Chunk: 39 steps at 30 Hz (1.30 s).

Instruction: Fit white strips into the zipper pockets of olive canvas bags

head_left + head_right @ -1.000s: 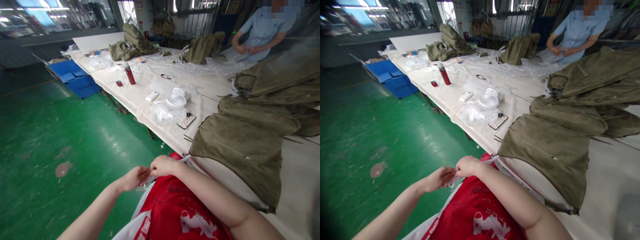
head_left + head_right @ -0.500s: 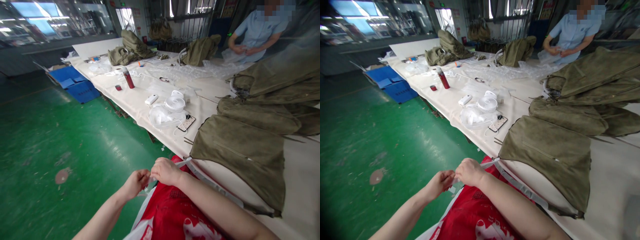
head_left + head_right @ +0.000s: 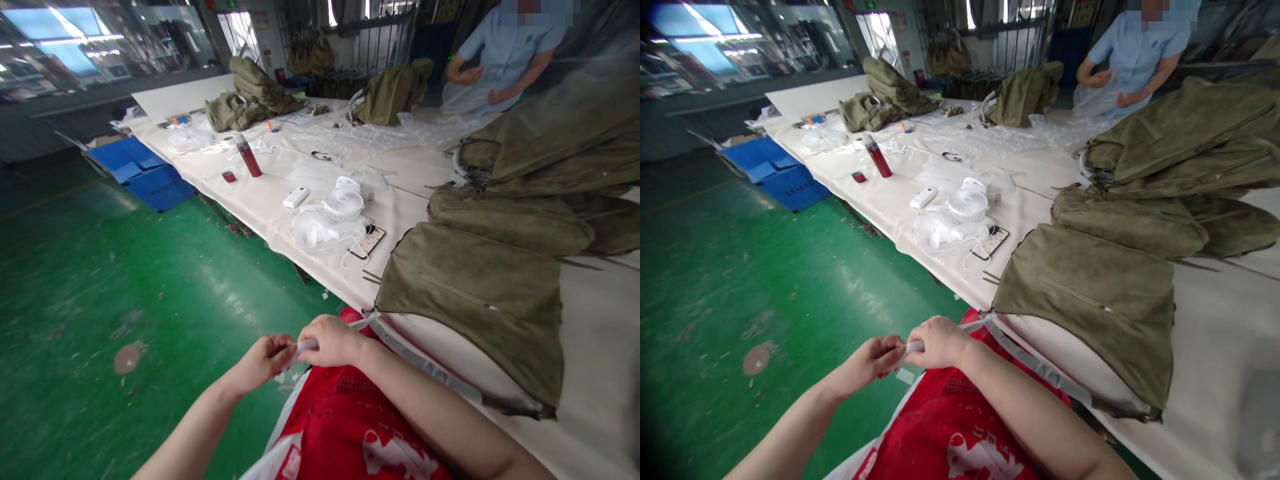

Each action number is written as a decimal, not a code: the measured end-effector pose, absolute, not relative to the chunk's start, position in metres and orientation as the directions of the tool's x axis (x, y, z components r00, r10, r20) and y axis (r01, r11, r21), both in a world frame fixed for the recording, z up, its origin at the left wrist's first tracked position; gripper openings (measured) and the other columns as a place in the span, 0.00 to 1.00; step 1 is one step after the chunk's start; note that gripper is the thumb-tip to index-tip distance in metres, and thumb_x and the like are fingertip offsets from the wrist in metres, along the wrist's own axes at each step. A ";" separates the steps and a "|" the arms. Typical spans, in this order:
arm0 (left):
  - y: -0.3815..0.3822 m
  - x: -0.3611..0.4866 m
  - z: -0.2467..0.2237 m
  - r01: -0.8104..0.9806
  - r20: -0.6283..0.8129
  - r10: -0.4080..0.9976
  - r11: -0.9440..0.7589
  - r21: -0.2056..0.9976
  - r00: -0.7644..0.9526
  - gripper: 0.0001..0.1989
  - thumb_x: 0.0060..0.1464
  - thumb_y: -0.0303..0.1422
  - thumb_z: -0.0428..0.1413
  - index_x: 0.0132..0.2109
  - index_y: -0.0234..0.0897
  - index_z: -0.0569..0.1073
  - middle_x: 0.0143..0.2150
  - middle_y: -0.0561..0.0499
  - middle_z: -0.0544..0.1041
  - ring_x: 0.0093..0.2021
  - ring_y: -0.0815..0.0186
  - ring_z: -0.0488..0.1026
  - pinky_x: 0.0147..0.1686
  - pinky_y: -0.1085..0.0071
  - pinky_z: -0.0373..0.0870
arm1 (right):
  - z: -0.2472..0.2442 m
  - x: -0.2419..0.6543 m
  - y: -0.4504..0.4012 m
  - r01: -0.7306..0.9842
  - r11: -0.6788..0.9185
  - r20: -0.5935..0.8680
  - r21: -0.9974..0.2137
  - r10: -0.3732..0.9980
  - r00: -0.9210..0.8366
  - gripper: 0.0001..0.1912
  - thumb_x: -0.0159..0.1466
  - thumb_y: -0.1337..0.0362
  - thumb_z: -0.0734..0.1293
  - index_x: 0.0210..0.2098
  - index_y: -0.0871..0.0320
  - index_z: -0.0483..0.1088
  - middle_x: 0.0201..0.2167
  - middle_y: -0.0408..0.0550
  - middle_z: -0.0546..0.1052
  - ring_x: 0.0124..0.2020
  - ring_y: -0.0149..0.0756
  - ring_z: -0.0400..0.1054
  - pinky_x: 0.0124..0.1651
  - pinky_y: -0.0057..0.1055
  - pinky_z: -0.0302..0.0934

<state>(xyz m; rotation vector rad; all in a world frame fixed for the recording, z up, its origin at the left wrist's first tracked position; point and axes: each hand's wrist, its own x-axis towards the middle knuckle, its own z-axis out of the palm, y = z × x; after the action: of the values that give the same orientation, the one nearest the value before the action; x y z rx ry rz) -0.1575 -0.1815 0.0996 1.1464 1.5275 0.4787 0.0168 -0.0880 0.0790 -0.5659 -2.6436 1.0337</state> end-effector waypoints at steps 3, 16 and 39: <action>-0.181 -0.155 0.103 0.436 -0.518 0.849 0.429 0.791 0.104 0.24 0.51 0.54 0.50 0.30 0.34 0.67 0.21 0.57 0.62 0.21 0.74 0.58 0.20 0.76 0.56 | 0.079 0.017 -0.088 0.286 0.670 0.022 -0.685 0.412 -0.911 0.09 0.58 0.56 0.67 0.31 0.53 0.77 0.28 0.45 0.79 0.31 0.35 0.70 0.32 0.27 0.53; -0.182 -0.150 0.091 0.187 -0.569 0.822 0.561 0.806 -0.011 0.23 0.42 0.51 0.61 0.30 0.33 0.69 0.20 0.55 0.68 0.19 0.74 0.61 0.19 0.77 0.55 | 0.070 0.017 -0.088 0.173 0.813 0.266 -0.557 0.372 -0.889 0.12 0.60 0.60 0.68 0.23 0.58 0.73 0.23 0.43 0.76 0.27 0.31 0.66 0.34 0.28 0.53; -0.180 -0.143 0.105 0.397 -0.435 0.900 0.413 0.819 -0.038 0.23 0.46 0.53 0.55 0.24 0.35 0.67 0.17 0.56 0.66 0.18 0.72 0.61 0.19 0.75 0.58 | 0.071 0.019 -0.091 0.203 0.822 0.321 -0.532 0.417 -0.851 0.11 0.60 0.59 0.68 0.25 0.57 0.73 0.25 0.42 0.77 0.28 0.31 0.67 0.36 0.29 0.53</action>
<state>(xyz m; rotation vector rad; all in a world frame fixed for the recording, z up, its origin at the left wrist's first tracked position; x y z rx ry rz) -0.1429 -0.1803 0.1052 1.1608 1.6326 0.6065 0.0192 -0.0913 0.0712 -0.4614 -2.5756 0.6846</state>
